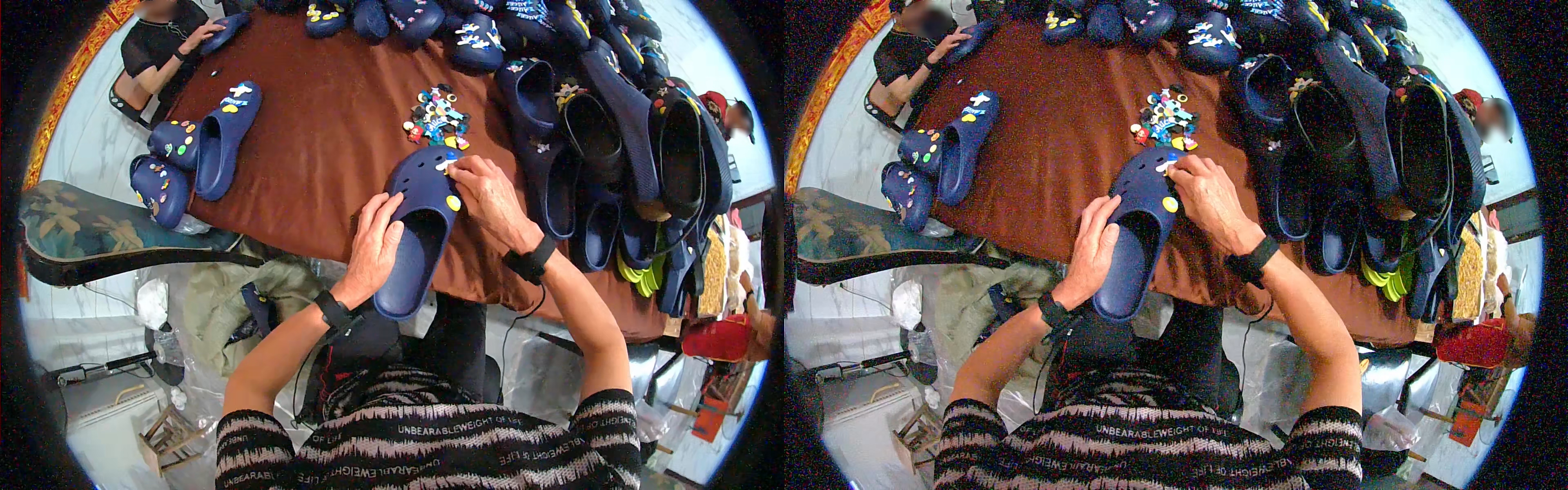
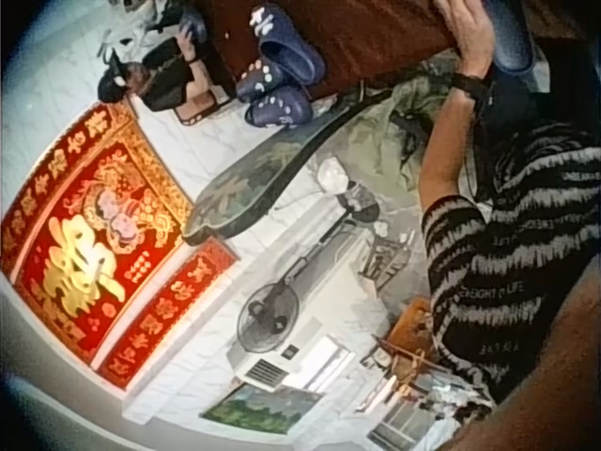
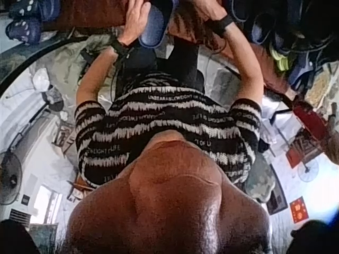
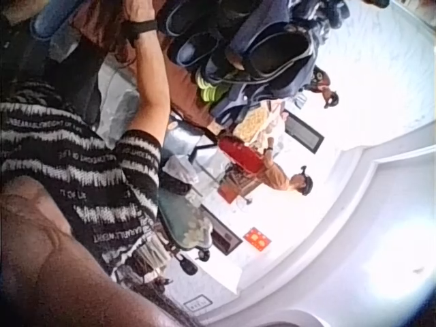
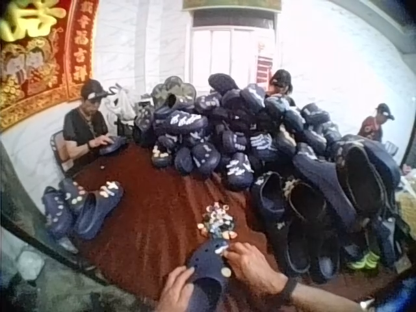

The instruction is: The person is seen attaching small decorative charms to blue clog-style shoes.

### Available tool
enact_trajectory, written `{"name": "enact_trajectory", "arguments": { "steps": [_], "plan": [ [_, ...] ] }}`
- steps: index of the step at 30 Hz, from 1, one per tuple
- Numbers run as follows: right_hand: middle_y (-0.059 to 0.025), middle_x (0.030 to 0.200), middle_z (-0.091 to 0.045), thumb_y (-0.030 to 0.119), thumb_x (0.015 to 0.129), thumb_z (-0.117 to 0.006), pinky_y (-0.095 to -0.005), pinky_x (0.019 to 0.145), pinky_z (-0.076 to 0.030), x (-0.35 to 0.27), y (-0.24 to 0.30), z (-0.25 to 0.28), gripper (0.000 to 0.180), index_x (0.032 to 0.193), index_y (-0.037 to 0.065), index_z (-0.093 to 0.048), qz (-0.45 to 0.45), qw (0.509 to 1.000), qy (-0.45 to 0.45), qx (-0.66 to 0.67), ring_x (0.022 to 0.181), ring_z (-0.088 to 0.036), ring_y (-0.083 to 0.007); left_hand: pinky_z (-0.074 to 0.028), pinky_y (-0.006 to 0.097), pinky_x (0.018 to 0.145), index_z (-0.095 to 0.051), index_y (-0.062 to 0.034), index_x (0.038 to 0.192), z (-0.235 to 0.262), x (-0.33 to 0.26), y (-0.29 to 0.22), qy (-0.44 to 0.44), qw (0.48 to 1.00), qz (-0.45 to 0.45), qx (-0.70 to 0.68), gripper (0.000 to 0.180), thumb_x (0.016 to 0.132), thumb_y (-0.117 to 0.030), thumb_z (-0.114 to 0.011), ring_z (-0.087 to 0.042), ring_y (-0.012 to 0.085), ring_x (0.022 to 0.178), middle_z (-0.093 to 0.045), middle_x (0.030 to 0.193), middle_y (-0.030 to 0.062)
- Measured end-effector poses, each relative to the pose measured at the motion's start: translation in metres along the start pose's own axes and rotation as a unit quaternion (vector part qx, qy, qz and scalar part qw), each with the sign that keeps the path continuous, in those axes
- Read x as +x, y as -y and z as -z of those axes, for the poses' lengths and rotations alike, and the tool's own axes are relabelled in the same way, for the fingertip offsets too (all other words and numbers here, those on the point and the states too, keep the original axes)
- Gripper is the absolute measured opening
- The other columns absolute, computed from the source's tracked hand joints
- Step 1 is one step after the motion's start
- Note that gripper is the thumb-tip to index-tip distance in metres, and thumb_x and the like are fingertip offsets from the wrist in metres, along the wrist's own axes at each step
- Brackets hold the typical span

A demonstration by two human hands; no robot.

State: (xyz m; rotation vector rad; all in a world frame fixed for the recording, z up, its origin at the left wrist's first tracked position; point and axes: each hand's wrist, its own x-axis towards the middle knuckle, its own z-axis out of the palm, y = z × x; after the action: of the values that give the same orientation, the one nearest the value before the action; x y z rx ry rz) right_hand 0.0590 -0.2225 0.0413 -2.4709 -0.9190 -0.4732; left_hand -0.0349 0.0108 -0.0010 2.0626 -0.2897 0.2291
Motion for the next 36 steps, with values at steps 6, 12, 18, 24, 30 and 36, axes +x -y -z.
{"name": "enact_trajectory", "arguments": {
  "steps": [6,12,18,24,30,36],
  "plan": [
    [-0.0114,0.105,-0.064,0.006,0.087,-0.065,-0.0428,0.084,-0.051,0.011,-0.024,0.011,0.022,0.108,0.007,-0.070,-0.031,0.997,0.051,0.052,0.096,-0.061,-0.0346,-0.030,0.042,0.116,-0.048,-0.0021,0.142,-0.001,0.002,0.002,-0.003,1.000,-0.009,-0.006,0.043,0.104,-0.023,-0.044,-0.039,0.0365,0.138,-0.042,0.145,0.0213],
    [-0.0162,0.107,-0.063,0.011,0.087,-0.068,-0.0451,0.084,-0.051,0.020,-0.026,0.012,0.018,0.103,0.005,-0.069,-0.020,0.995,0.069,0.073,0.097,-0.061,-0.0377,-0.032,0.043,0.114,-0.049,-0.0028,0.141,0.001,0.003,0.001,-0.009,1.000,-0.016,0.003,0.043,0.105,-0.025,-0.045,-0.042,0.0384,0.135,-0.044,0.143,0.0221],
    [-0.0203,0.109,-0.061,0.013,0.088,-0.067,-0.0490,0.083,-0.051,0.018,-0.001,0.007,0.013,0.097,0.004,-0.065,-0.126,0.988,0.062,0.063,0.100,-0.062,-0.0417,-0.029,0.043,0.116,-0.045,-0.0035,0.144,-0.001,-0.002,0.000,0.012,1.000,0.002,-0.007,0.047,0.106,-0.030,-0.043,-0.038,0.0382,0.139,-0.040,0.147,0.0221],
    [-0.0215,0.109,-0.061,0.018,0.088,-0.067,-0.0509,0.078,-0.052,0.021,0.006,-0.007,0.020,0.099,0.002,-0.060,-0.171,0.984,0.036,-0.031,0.096,-0.064,-0.0418,-0.035,0.045,0.112,-0.050,-0.0045,0.141,-0.005,0.001,0.001,-0.016,1.000,-0.021,0.017,0.044,0.104,-0.028,-0.047,-0.043,0.0402,0.133,-0.044,0.143,0.0217],
    [-0.0203,0.099,-0.066,0.016,0.090,-0.065,-0.0470,0.078,-0.053,0.018,-0.011,-0.005,0.016,0.096,0.001,-0.063,-0.189,0.974,-0.012,0.126,0.092,-0.066,-0.0393,-0.034,0.043,0.112,-0.050,-0.0033,0.140,0.002,0.001,0.000,-0.018,1.000,-0.012,0.005,0.041,0.103,-0.022,-0.049,-0.044,0.0386,0.133,-0.045,0.142,0.0218],
    [-0.0162,0.079,-0.067,0.009,0.095,-0.056,-0.0351,0.062,-0.052,0.004,-0.085,-0.019,0.017,0.100,-0.004,-0.064,-0.263,0.952,-0.052,0.150,0.065,-0.066,-0.0221,-0.034,0.043,0.113,-0.050,-0.0030,0.140,-0.003,0.002,-0.004,-0.012,1.000,-0.010,0.008,0.041,0.102,-0.020,-0.048,-0.043,0.0381,0.133,-0.045,0.143,0.0214]
  ]
}}
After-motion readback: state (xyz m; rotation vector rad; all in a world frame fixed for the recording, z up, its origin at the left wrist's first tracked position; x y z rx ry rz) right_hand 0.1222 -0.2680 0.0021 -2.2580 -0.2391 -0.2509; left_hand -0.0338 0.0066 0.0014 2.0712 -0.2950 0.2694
